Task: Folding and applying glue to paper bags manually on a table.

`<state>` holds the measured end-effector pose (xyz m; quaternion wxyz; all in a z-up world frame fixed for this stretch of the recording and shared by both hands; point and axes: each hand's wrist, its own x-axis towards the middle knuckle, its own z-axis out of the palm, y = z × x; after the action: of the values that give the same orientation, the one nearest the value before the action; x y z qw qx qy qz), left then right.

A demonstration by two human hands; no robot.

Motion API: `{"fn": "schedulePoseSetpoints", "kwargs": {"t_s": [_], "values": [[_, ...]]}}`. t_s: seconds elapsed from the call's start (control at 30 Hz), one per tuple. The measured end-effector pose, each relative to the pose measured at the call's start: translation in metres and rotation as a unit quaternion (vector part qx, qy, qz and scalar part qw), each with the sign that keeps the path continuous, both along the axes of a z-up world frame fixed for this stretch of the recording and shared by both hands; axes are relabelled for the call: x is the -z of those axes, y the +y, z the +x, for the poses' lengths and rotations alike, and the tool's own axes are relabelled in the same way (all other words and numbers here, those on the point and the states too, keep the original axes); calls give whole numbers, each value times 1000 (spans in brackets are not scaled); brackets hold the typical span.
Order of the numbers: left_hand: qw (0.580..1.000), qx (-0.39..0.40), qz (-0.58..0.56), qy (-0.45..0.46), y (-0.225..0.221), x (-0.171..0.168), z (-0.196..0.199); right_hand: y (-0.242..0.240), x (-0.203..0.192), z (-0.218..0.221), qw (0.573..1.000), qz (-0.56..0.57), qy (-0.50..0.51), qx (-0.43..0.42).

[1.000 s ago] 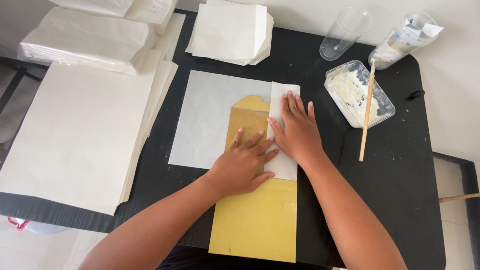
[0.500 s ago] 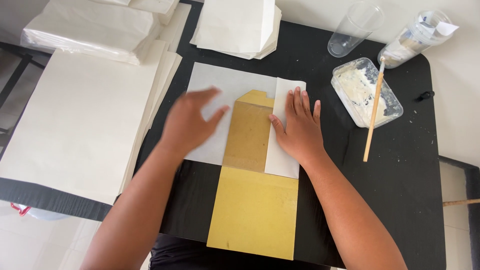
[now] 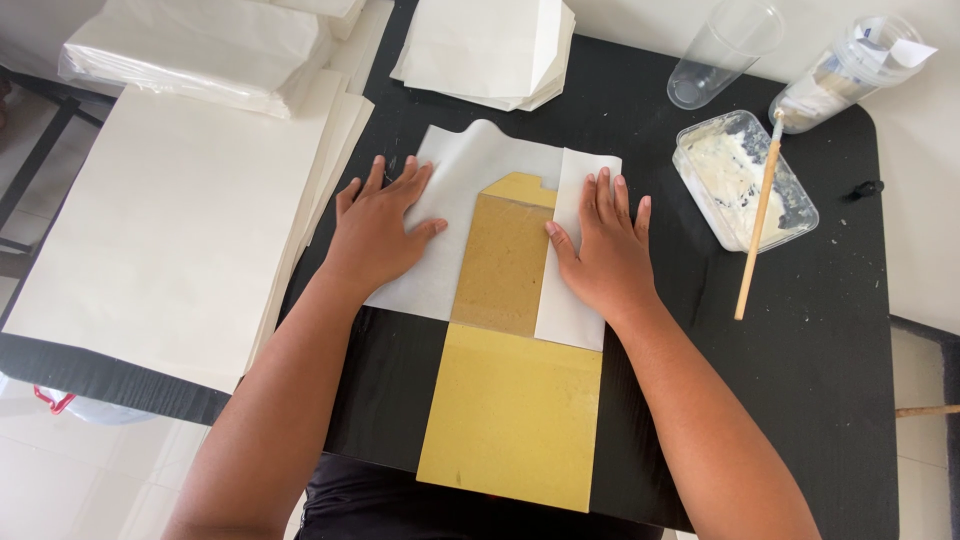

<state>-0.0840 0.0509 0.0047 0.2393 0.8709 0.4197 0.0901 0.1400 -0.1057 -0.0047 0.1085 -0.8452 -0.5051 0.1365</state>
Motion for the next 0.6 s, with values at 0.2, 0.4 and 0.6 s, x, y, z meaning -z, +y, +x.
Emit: {"fn": "schedulePoseSetpoints", "kwargs": {"t_s": [0.2, 0.4, 0.6], "values": [[971, -4, -146, -190, -11, -23, 1, 0, -3, -2, 1000, -1, 1, 3], [876, -71, -256, -403, 1, -21, -6, 0, -5, -2, 1000, -3, 3, 6], [928, -58, -261, -259, 0, -43, -13, 0, -6, -3, 1000, 0, 12, 5]]}}
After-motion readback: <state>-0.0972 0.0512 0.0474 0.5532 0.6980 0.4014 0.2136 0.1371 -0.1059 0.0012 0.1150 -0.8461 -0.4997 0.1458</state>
